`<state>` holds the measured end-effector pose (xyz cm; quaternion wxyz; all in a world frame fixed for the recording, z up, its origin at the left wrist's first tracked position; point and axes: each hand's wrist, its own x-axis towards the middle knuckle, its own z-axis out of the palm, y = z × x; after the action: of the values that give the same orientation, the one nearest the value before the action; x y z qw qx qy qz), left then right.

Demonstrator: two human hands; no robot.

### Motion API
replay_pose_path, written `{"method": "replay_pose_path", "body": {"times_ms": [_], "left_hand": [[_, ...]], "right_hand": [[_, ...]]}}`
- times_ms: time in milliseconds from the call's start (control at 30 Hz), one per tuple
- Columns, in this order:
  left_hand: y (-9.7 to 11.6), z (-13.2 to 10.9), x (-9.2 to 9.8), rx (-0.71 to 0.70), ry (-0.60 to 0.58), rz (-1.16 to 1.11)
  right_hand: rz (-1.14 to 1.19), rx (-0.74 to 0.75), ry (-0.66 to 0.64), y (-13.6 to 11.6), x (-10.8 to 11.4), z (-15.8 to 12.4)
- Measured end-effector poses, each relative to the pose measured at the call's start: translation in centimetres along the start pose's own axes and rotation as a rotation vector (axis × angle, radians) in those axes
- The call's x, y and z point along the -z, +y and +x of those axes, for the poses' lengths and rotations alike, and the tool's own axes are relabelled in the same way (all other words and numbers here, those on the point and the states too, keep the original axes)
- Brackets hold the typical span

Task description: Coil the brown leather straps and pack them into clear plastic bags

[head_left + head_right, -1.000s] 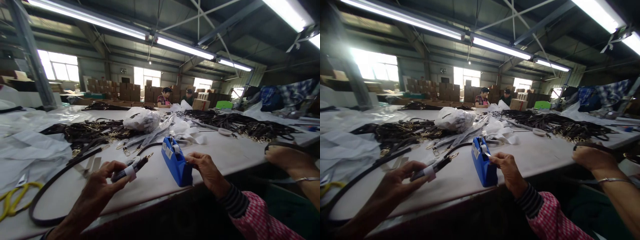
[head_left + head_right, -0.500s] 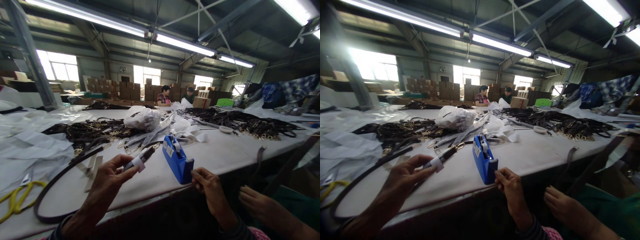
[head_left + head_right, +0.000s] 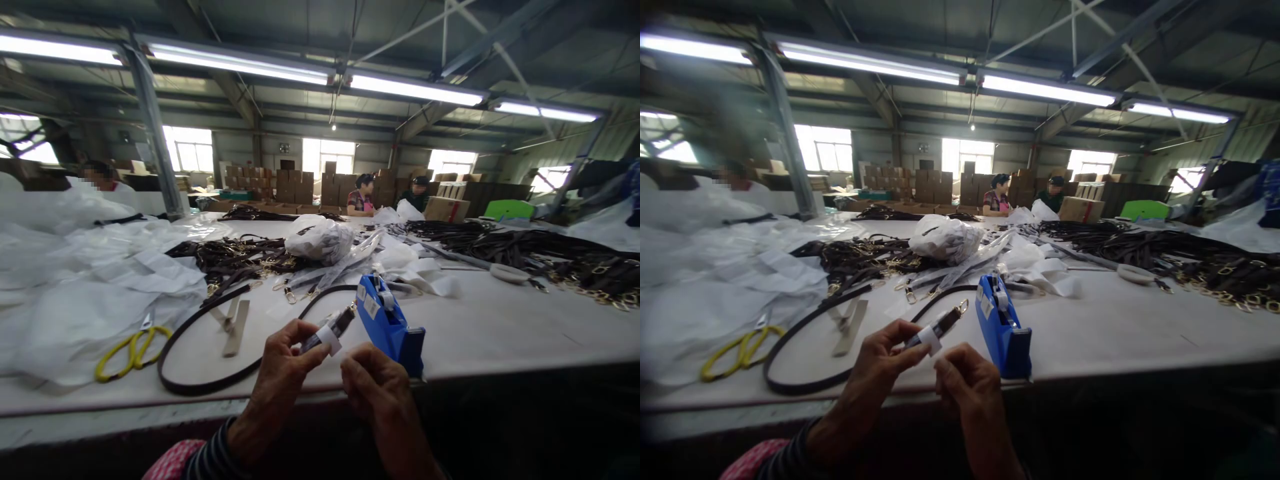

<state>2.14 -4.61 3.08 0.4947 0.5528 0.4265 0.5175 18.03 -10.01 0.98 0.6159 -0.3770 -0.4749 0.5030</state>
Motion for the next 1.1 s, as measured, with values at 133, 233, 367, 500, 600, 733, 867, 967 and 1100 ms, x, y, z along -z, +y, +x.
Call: {"method": "replay_pose_path", "body": {"times_ms": [133,233,367,500,600,733,867,967,1100], "left_hand": [[-0.3,-0.1,0.7,-0.015,0.004,0.009],[-0.4,-0.2,1.2,-0.005,-0.012,0.014],[-0.2,-0.5,1.5,0.024,-0.039,0.002],[0.2,-1.0,1.3,0.053,-0.089,-0.075],[0.5,-1.0,1.4,0.129,-0.111,-0.157],[0.8,-0.7,1.8,0.177,-0.111,-0.150],[0.4,-1.4,2.0,0.092,-0.141,0.014],[-0.5,-2.3,1.8,-0.054,-0.074,0.297],[-2.0,-2.6,1.5,-0.138,-0.057,0.424]], "right_hand": [[0.001,-0.084,-0.020,1.7,-0.8,1.6],[0.008,-0.100,-0.036,2.3,-0.8,2.0],[0.017,-0.093,-0.042,2.8,-1.0,2.0],[0.009,-0.042,-0.025,3.6,-1.3,1.9],[0.009,-0.050,-0.064,3.6,-1.3,1.9],[-0.020,-0.090,-0.131,2.6,-1.3,2.0],[-0.027,-0.127,-0.103,2.2,-1.6,1.9],[0.000,-0.132,-0.088,3.1,-1.7,2.1],[0.053,-0.093,-0.104,4.9,-1.6,2.8]]}}
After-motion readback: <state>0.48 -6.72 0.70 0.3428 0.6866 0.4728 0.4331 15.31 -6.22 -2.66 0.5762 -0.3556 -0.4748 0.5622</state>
